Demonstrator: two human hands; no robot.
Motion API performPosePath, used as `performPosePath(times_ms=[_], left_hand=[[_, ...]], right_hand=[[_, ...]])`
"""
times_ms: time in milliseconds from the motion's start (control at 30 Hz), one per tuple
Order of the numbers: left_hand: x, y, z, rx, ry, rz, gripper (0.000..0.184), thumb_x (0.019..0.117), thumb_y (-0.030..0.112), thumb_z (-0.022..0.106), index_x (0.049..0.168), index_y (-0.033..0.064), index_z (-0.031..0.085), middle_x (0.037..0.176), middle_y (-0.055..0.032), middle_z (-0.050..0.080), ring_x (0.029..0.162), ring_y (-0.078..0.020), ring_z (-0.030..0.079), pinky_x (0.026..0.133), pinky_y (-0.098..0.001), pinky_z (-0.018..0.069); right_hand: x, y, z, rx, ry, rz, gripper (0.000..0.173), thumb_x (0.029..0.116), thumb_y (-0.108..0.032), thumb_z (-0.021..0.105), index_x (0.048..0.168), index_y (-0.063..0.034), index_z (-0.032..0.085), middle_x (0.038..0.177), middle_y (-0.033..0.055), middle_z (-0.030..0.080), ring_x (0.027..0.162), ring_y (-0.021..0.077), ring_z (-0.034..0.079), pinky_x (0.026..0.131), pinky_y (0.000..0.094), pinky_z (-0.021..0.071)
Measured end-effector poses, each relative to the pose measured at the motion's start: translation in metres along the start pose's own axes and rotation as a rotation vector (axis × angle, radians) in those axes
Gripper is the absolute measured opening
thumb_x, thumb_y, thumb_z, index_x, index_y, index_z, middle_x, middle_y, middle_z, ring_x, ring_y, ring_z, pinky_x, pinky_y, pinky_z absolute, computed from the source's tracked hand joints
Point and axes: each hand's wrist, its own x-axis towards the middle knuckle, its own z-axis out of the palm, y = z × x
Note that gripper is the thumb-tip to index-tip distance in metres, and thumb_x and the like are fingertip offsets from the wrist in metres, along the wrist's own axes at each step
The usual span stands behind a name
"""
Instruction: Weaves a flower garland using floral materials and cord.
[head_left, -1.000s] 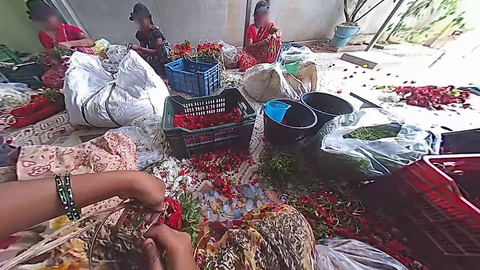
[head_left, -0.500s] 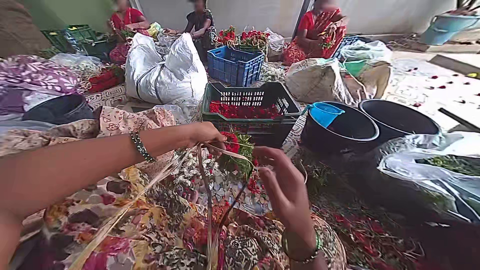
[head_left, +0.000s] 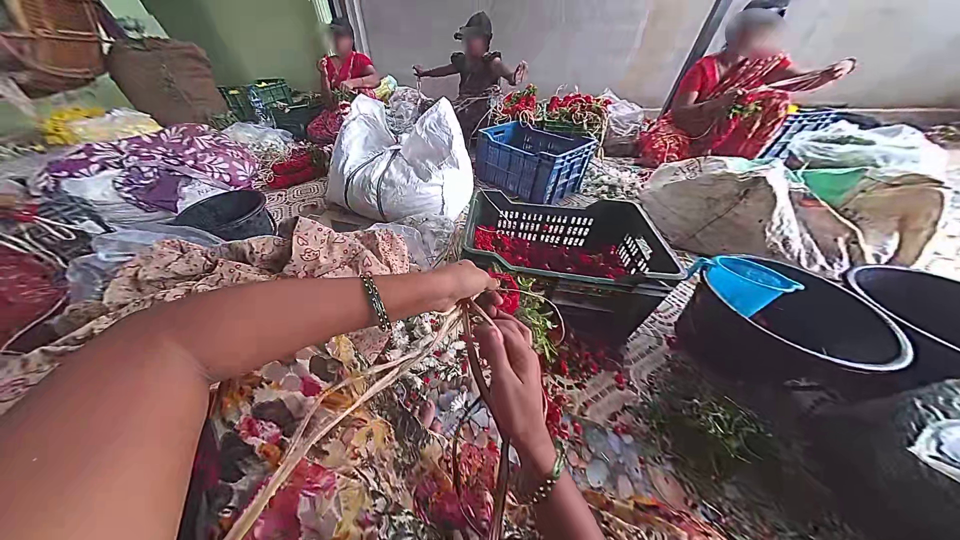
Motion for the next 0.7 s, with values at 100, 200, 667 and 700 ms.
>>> performPosePath(times_ms=[100,200,667,700], left_hand=[[0.000,-0.005,-0.010,-0.131,0.027,-0.005,0.024,0.1101,0.018,0.045,0.105,0.0013,0.061,0.079,0.0006,0.068,0.060,-0.0038,0.063,0.061,-0.0193,0.0527],[-0.001,-0.008,-0.011,-0.192,0.032,0.006,0.025,0.1105,0.018,0.044,0.105,0.0014,0.062,0.079,0.0014,0.068,0.060,-0.0031,0.063,0.060,-0.0188,0.0519],[0.000,-0.003,-0.020,-0.216,0.013,-0.020,0.021,0.1103,0.021,0.046,0.108,0.0047,0.059,0.083,0.0013,0.062,0.063,-0.0024,0.059,0.060,-0.0177,0.0488],[-0.001,-0.002,-0.024,-0.218,0.019,-0.022,0.020,0.1099,0.021,0.047,0.107,0.0060,0.059,0.082,0.0014,0.062,0.064,-0.0031,0.059,0.060,-0.0183,0.0483]], right_hand=[[-0.001,-0.010,0.005,0.718,0.125,0.438,0.047,0.1105,-0.024,0.021,0.093,-0.0070,0.062,0.097,0.0016,0.073,0.095,0.0111,0.071,0.085,0.0306,0.0605],[0.003,-0.018,0.020,0.981,0.133,0.865,0.035,0.1126,-0.018,0.031,0.104,-0.0007,0.060,0.087,0.0094,0.073,0.078,0.0176,0.075,0.071,0.0294,0.0632],[-0.029,-0.028,0.044,0.130,0.072,0.358,0.010,0.0995,-0.011,0.051,0.095,-0.0045,0.057,0.057,-0.0052,0.046,0.043,0.0020,0.045,0.044,0.0181,0.0408],[-0.035,-0.031,0.035,-0.251,0.056,0.190,0.015,0.0951,-0.014,0.056,0.102,-0.0024,0.063,0.061,-0.0011,0.051,0.046,0.0069,0.046,0.044,0.0235,0.0403]])
